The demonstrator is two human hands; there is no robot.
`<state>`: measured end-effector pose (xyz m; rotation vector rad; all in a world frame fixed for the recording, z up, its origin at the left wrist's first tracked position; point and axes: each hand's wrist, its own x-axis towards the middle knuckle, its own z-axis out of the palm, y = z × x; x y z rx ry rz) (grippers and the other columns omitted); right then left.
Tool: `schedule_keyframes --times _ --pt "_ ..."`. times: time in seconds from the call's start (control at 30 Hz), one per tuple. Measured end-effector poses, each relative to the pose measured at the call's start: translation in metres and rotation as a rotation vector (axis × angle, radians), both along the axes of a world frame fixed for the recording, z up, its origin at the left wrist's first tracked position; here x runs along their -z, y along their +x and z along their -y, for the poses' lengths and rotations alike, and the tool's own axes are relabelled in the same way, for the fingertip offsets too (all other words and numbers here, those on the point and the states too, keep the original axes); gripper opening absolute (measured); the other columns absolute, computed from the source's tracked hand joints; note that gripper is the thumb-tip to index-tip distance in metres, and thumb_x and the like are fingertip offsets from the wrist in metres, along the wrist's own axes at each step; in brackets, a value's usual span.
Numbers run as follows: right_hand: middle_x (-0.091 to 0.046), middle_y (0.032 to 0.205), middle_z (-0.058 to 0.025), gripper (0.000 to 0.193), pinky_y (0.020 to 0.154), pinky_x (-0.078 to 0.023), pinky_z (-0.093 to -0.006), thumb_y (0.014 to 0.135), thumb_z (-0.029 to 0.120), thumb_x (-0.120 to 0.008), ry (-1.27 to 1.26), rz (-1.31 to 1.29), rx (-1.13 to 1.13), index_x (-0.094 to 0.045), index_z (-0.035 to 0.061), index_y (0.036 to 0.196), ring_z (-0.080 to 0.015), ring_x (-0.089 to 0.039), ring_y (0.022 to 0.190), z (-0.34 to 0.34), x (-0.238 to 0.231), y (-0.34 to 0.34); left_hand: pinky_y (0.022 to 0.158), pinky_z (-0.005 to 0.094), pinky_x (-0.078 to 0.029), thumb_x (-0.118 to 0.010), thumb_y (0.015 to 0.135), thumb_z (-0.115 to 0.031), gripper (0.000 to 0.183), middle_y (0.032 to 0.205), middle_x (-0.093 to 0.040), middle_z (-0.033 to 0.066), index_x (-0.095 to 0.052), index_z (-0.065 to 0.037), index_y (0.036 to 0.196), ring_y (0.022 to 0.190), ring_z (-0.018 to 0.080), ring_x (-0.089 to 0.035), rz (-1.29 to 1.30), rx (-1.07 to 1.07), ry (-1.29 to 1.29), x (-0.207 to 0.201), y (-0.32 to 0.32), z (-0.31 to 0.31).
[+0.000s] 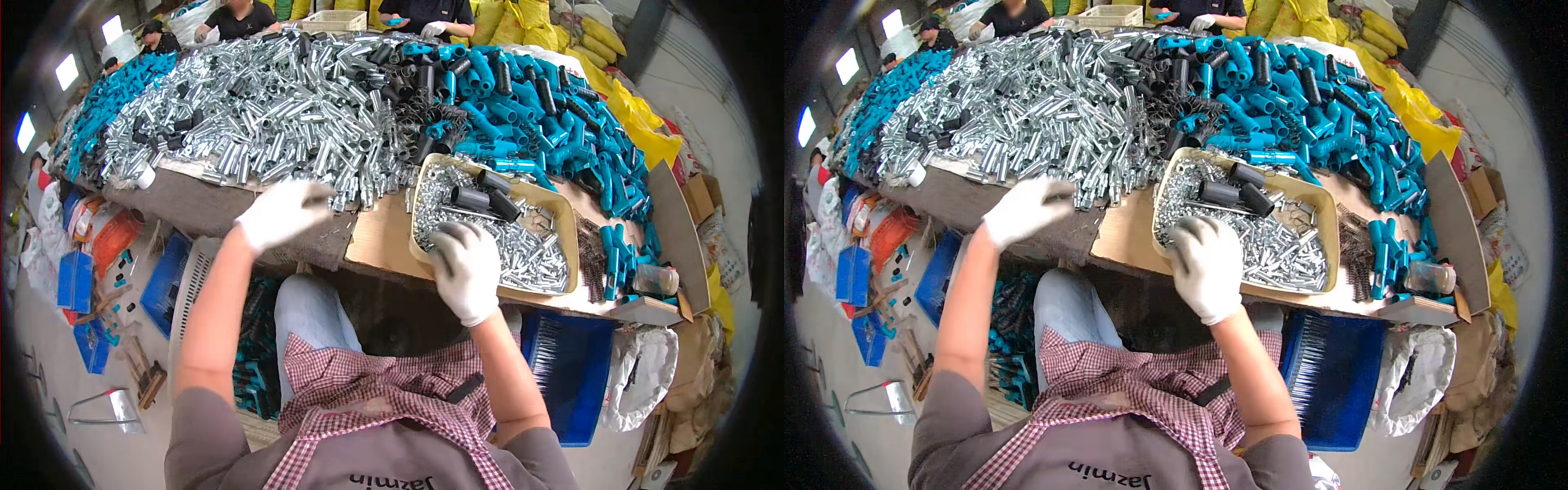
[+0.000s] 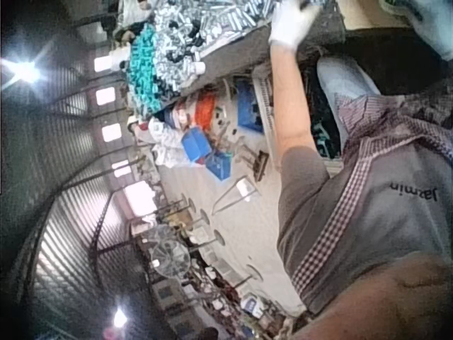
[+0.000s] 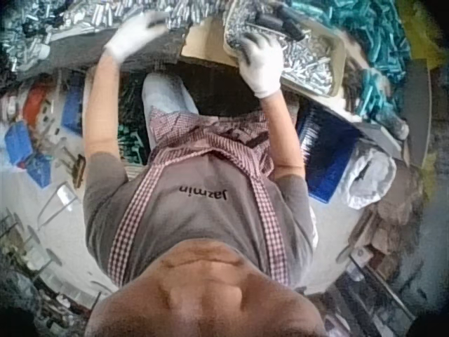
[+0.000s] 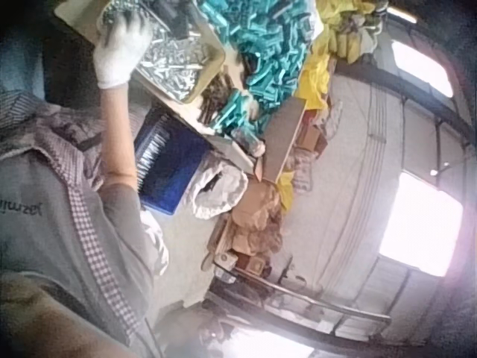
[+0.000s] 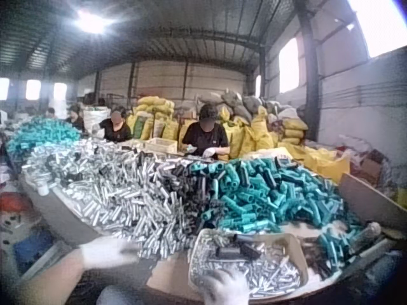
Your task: Assembling plastic and metal components of handheld tools at a factory workbench.
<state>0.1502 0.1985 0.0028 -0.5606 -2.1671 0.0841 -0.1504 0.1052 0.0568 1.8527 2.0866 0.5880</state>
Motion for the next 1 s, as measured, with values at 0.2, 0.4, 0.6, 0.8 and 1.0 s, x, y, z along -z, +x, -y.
schedule_keyframes --times 0.2,0.4,0.6,0.8,1.0 --pt "-0.066 0.112 -0.0079 0.027 0.095 -0.046 -0.0468 0.073 0.008 -0.075 0.014 -0.035 -0.010 -0.068 0.0111 0.099 -0.0324 -0.060 0.109 0.004 0.010 -0.001 0.095 0.0434 -0.051 -0.067 0.084 -0.034 0.050 0.115 -0.069 0.0177 -0.063 -0.007 0.126 0.108 0.0339 -0.067 -0.324 -0.286 -0.023 0.034 0.008 -0.083" --pt "-0.067 0.110 -0.0081 0.024 0.093 -0.046 -0.0447 0.075 0.006 -0.073 -0.037 -0.121 -0.034 -0.067 0.0102 0.098 -0.0332 -0.060 0.108 0.004 0.005 -0.014 0.082 0.0455 -0.056 -0.070 0.085 -0.028 0.045 0.105 -0.071 0.0176 -0.056 -0.004 0.120 0.093 0.0357 -0.071 -0.452 -0.340 0.071 0.048 0.019 -0.096" --pt "-0.067 0.100 -0.0105 0.012 0.086 -0.048 -0.0435 0.081 0.009 -0.067 -0.022 -0.051 -0.131 -0.069 0.0091 0.093 -0.0325 -0.062 0.097 -0.017 -0.012 -0.066 0.084 0.0482 -0.055 -0.068 0.082 -0.029 0.052 0.102 -0.072 0.0220 -0.055 -0.008 0.128 0.095 0.0380 -0.070 -0.296 -0.465 0.064 0.047 0.018 -0.104" --pt "-0.073 0.091 -0.0149 0.018 0.076 -0.055 -0.0419 0.084 0.014 -0.060 -0.045 0.470 0.116 -0.076 0.0099 0.092 -0.0344 -0.071 0.089 -0.089 -0.030 -0.154 0.085 0.0477 -0.055 -0.072 0.076 -0.020 0.044 0.102 -0.072 0.0192 -0.065 -0.010 0.118 0.096 0.0377 -0.069 -0.247 -0.472 0.245 0.053 0.048 -0.084" --pt "-0.076 0.098 -0.0164 0.022 0.077 -0.057 -0.0466 0.090 0.017 -0.060 -0.181 0.715 0.239 -0.074 0.0031 0.099 -0.0344 -0.074 0.090 -0.079 -0.035 -0.207 0.085 0.0466 -0.051 -0.070 0.075 -0.010 0.028 0.100 -0.066 0.0149 -0.068 -0.007 0.103 0.098 0.0369 -0.062 -0.199 -0.459 0.516 0.088 0.048 -0.057"
